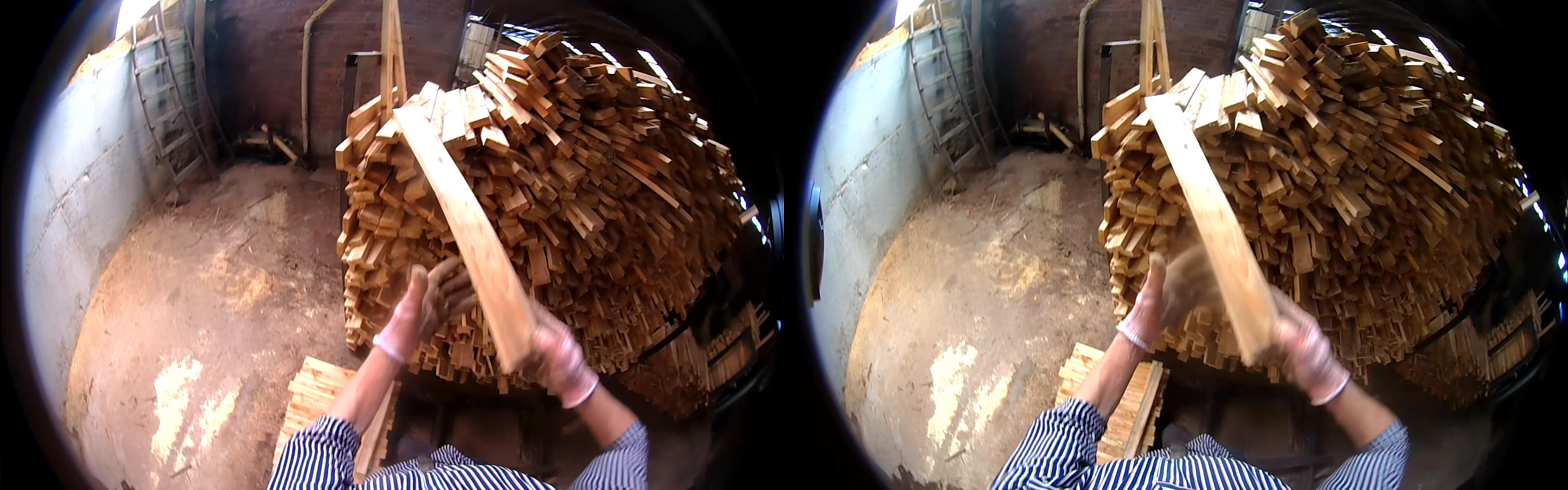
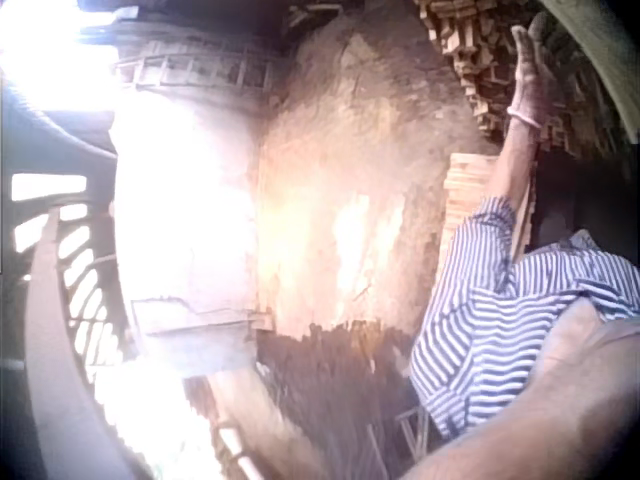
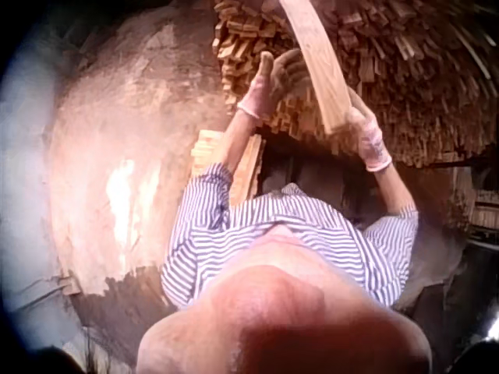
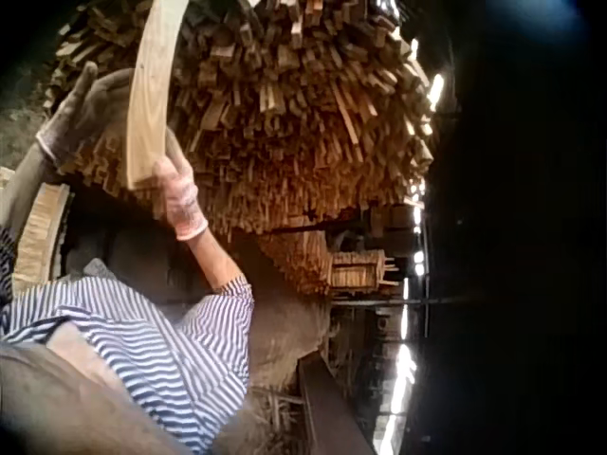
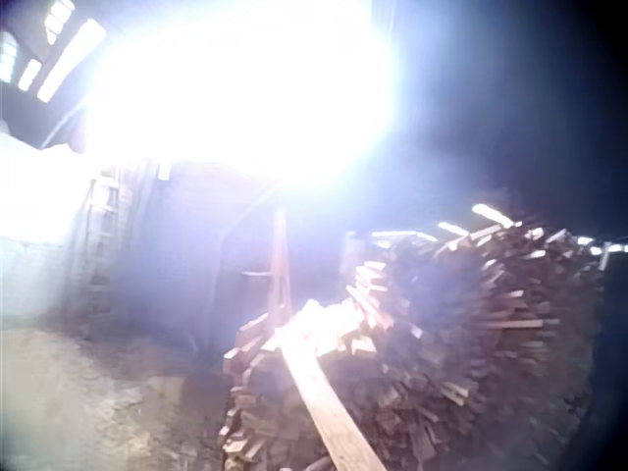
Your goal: The person repeatedly picks up small wooden planks from a large pile and places them onto a wooden pallet on the ground. They arrange the planks in neat rows, building up a stack layer by layer.
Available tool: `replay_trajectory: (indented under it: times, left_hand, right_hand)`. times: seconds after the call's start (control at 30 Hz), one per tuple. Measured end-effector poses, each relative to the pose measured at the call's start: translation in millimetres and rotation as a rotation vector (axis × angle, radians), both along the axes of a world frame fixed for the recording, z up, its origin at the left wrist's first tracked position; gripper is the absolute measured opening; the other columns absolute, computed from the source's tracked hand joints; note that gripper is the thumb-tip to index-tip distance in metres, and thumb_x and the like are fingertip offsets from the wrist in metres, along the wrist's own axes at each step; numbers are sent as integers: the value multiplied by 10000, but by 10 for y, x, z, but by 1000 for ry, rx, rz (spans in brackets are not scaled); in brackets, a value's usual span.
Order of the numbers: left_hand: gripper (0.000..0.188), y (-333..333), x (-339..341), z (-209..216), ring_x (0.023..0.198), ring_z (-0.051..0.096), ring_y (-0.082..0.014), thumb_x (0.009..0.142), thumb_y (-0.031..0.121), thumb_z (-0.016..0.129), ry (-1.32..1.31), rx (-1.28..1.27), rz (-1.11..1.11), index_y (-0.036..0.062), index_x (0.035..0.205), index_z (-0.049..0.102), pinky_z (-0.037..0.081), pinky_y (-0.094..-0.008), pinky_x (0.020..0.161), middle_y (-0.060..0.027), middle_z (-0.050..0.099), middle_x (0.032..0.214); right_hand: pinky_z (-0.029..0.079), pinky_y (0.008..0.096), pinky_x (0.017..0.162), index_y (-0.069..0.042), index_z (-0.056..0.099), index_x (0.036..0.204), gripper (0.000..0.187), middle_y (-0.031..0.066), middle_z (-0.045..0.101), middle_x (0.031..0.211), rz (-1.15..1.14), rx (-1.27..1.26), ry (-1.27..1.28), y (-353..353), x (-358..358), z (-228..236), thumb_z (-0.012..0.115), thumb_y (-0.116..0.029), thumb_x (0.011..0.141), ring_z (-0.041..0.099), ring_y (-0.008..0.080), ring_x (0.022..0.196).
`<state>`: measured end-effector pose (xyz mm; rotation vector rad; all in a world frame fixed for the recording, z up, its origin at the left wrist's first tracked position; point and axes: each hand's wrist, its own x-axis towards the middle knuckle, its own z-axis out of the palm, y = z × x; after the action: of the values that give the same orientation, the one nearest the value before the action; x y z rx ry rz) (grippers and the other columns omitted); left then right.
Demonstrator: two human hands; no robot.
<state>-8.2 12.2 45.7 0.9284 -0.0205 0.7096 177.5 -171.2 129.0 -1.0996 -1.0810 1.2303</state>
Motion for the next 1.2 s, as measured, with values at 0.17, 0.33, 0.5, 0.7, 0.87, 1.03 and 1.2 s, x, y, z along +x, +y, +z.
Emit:
replay_trajectory:
  times: [0.17, 0.33, 0.5, 0.7, 0.87, 1.03, 1.2]
  left_hand:
    - [997, 277, 411, -362, 1038, 653, -276, 697, 748, 802, -374, -481, -6, -9, 1277, 510, 607, -411, 896, -181, 615, 1154]
    - [702, -56, -239, -1355, 900, 694, -239, 822, 582, 835, -264, -612, 392, 57, 1207, 572, 633, -387, 796, -91, 658, 1024]
    - [732, -695, -900, -1992, 1087, 653, -258, 807, 610, 814, -386, -707, 728, 115, 1283, 561, 556, -439, 984, -85, 667, 1123]
    - [789, -1551, -1740, -3646, 1391, 482, -279, 921, 677, 643, -263, -972, 997, 118, 1452, 476, 406, -477, 1164, -83, 562, 1443]
    - [770, -2981, -1981, -4965, 1429, 487, -192, 1022, 401, 663, 466, -1195, 1254, 99, 1632, 302, 433, -399, 1133, -94, 493, 1577]
    - [736, -4376, -2152, -5550, 1263, 582, -259, 978, 483, 709, 688, -1696, 1342, 153, 1576, 435, 462, -452, 1023, -83, 555, 1487]
    - [674, -5101, -2754, -6673, 1297, 558, -228, 999, 320, 721, 964, -1585, 1407, 60, 1552, 437, 455, -379, 1063, -154, 571, 1462]
  right_hand:
    - [472, 428, 1133, 17, 355, 1588, 935, 151, 542, 1513, -18, -313, 123, -1144, 77, -1272, 798, -427, 894, 588, 257, 1326]
    - [254, 398, 1251, 64, 305, 1591, 1069, 199, 411, 1599, 462, -519, -408, -683, 250, -1956, 812, -518, 851, 335, 293, 1521]
    - [374, 381, 1189, 22, 296, 1602, 1096, 250, 489, 1537, 544, -195, -705, 741, -1086, -2186, 831, -471, 782, 482, 313, 1427]
    - [503, 419, 1047, -79, 496, 1492, 955, 233, 656, 1332, 1073, -243, -1184, 1419, -2346, -2909, 881, -394, 677, 646, 365, 1221]
    - [526, 438, 1012, -146, 560, 1429, 725, 174, 665, 1313, 1284, -59, -1444, 1716, -2902, -4914, 790, -258, 751, 642, 345, 1227]
    - [494, 442, 1029, -186, 574, 1411, 633, 128, 664, 1268, 1324, 282, -1682, 1992, -3425, -6672, 771, -156, 810, 626, 333, 1212]
    - [493, 438, 1024, -206, 572, 1393, 621, 102, 659, 1265, 1489, 618, -1761, 2069, -3909, -7897, 765, -93, 813, 633, 293, 1208]
